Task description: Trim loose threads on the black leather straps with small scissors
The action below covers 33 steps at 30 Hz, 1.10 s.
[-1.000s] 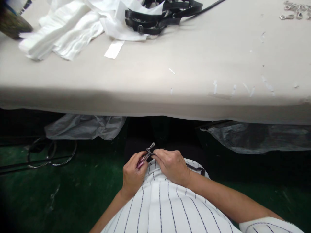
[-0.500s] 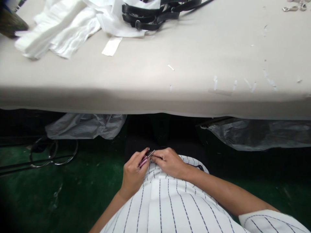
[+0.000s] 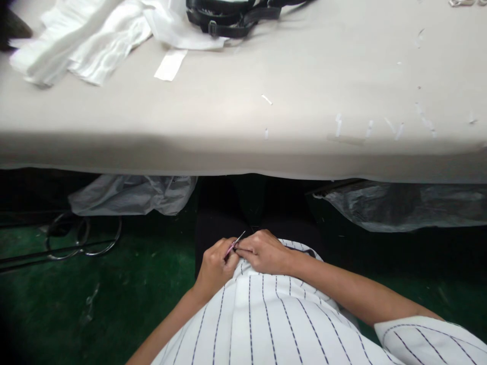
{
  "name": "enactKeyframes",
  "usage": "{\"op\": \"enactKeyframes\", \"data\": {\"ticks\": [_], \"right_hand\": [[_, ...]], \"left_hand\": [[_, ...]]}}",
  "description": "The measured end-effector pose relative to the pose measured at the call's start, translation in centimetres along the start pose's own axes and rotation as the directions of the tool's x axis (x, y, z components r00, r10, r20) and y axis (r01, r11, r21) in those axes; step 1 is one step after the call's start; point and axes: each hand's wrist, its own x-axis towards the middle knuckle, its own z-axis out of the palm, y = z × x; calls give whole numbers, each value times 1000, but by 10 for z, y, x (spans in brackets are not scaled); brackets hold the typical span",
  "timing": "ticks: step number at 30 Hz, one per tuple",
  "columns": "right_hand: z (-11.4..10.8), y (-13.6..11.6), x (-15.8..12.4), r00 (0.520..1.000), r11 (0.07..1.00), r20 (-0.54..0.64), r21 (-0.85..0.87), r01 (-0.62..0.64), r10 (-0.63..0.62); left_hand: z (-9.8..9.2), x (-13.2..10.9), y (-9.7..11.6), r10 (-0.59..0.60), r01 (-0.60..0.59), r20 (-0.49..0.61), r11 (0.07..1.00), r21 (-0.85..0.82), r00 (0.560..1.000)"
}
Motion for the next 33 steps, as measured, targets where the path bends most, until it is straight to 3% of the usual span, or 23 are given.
{"op": "enactKeyframes", "data": {"ticks": [4, 7, 13, 20, 23, 27, 33], "right_hand": [[-2, 7, 2, 996, 967, 89, 256, -11, -13], [-3, 16, 4, 984, 879, 177, 465, -101, 20], [-1, 31, 7, 968, 760, 221, 608, -231, 118], [3, 24, 11, 935, 611, 224, 710, -350, 275], [-2, 19, 14, 902, 567, 296, 704, -428, 313], [-11, 15, 19, 863, 571, 418, 649, -503, 284], [-16, 22, 25, 791, 444, 555, 659, -608, 260]], "left_hand": [[-10, 2, -3, -114, 148, 150, 959, -243, 982], [-13, 2, -6, -189, 271, 252, 896, -352, 949], [-12, 5, -11, -230, 363, 330, 826, -431, 916], [-6, -1, -12, -290, 357, 215, 824, -440, 933], [-1, -4, -11, -305, 327, 122, 850, -412, 945], [2, -6, -8, -302, 292, 30, 886, -360, 953], [5, -6, -5, -246, 214, -85, 935, -283, 966]]}}
